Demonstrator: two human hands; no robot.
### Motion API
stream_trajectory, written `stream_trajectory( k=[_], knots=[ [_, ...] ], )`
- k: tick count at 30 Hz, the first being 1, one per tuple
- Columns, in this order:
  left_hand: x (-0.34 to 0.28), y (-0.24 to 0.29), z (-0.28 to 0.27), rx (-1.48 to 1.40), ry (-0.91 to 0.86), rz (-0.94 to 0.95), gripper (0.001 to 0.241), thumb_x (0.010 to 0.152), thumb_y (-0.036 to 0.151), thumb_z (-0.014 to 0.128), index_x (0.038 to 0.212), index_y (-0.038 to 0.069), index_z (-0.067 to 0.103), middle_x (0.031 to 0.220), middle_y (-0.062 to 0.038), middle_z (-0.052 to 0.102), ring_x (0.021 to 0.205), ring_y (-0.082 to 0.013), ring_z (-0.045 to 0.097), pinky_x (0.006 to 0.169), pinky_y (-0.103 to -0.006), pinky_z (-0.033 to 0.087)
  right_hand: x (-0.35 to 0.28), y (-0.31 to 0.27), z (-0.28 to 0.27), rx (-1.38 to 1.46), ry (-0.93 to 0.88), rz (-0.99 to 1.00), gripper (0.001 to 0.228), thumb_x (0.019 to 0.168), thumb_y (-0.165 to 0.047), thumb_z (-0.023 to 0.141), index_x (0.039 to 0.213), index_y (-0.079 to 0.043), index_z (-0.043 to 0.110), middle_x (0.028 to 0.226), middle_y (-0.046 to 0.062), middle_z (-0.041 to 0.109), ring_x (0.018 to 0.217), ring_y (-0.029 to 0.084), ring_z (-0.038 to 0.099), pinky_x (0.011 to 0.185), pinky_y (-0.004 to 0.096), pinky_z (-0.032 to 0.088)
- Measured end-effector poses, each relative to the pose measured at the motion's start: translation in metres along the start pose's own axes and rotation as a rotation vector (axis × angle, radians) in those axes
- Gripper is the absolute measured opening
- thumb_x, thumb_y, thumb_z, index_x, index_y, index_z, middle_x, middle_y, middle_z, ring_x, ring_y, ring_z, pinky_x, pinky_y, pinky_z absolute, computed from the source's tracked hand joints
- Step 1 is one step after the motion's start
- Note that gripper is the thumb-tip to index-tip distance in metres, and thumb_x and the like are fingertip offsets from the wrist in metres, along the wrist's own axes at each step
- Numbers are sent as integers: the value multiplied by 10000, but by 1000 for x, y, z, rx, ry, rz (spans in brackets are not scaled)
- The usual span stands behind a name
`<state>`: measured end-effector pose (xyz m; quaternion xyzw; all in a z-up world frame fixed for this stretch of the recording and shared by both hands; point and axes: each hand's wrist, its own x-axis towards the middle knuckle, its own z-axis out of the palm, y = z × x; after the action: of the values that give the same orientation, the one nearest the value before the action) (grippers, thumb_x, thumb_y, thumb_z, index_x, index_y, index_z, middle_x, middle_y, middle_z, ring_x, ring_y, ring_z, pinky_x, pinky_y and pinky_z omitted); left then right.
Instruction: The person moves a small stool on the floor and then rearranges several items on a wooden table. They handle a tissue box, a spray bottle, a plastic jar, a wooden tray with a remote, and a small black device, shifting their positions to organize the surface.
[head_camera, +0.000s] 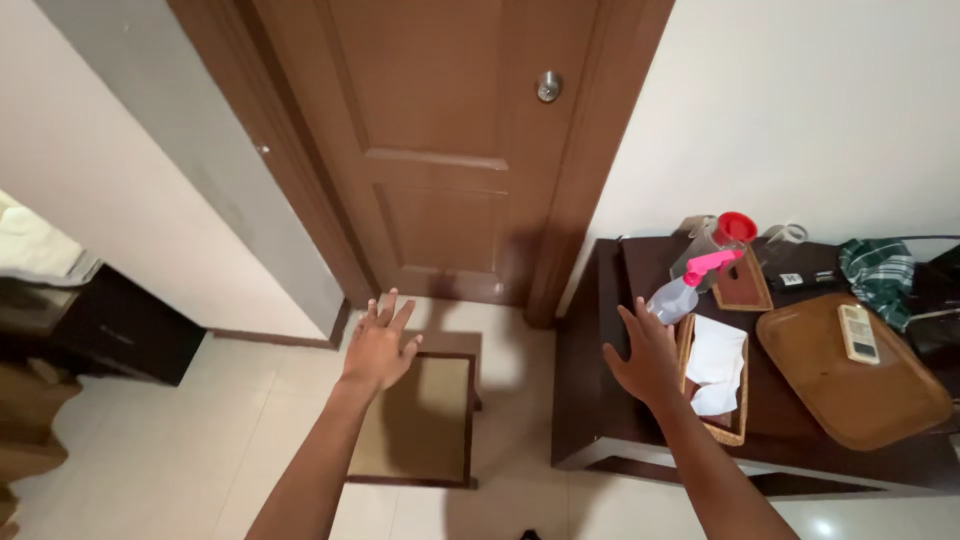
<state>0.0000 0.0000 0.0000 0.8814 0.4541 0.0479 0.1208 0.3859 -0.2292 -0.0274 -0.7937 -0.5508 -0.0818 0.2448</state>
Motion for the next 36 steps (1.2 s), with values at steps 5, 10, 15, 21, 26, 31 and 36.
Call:
stream_trajectory(
  k=[5, 10, 15, 21, 26, 31, 36],
  knots=[
    [41, 6, -1, 36, 4, 89, 694, 980, 446, 563, 1599, 243, 322, 1702, -95, 175, 1518, -409, 238, 1239, -503, 244, 18, 26, 10, -109, 45, 1, 757, 807, -360, 757, 1473, -110, 498, 1575, 230, 418, 1387, 437, 445, 1175, 599, 281],
    [72, 11, -2, 3, -7, 152, 708, 975, 467, 564, 1592, 237, 303, 1689, -98, 168, 1512, -415, 228, 1224, -510, 217, 23, 22, -4, -142, -2, 84, 786, 823, -353, 754, 1513, -108, 468, 1597, 241, 387, 1393, 456, 418, 1236, 581, 251],
    [111, 4, 8, 20, -50, 274, 742, 976, 476, 571, 1610, 218, 282, 1706, -108, 156, 1517, -406, 242, 1229, -512, 246, 20, 9, -11, -151, -45, 278, 791, 802, -342, 762, 1507, -159, 454, 1623, 204, 346, 1475, 443, 349, 1203, 601, 219],
    [167, -18, 21, -88, -75, 458, 739, 960, 482, 607, 1594, 235, 319, 1688, -100, 162, 1522, -425, 186, 1216, -556, 212, 5, -38, -14, -217, 33, 428, 786, 805, -350, 751, 1512, -167, 459, 1654, 155, 360, 1454, 431, 378, 1191, 608, 263],
    [189, -32, 9, -145, -28, 595, 698, 927, 444, 658, 1540, 211, 420, 1681, -119, 267, 1513, -446, 244, 1197, -573, 266, -19, -72, -6, -262, 110, 538, 804, 823, -355, 758, 1534, -139, 452, 1633, 204, 349, 1440, 460, 372, 1186, 615, 257],
    [204, -47, 12, -131, 31, 731, 741, 866, 398, 708, 1538, 215, 453, 1581, -136, 427, 1496, -448, 358, 1184, -583, 336, -54, -103, -17, -265, 141, 616, 809, 812, -359, 741, 1540, -163, 446, 1640, 200, 358, 1427, 420, 413, 1213, 561, 309],
    [204, -56, 14, -260, 299, 983, 709, 877, 390, 728, 1510, 181, 487, 1587, -163, 437, 1423, -473, 431, 1199, -573, 371, -96, -127, -20, -405, 120, 742, 805, 842, -402, 734, 1545, -167, 418, 1674, 171, 284, 1521, 397, 297, 1199, 593, 221]
  ],
)
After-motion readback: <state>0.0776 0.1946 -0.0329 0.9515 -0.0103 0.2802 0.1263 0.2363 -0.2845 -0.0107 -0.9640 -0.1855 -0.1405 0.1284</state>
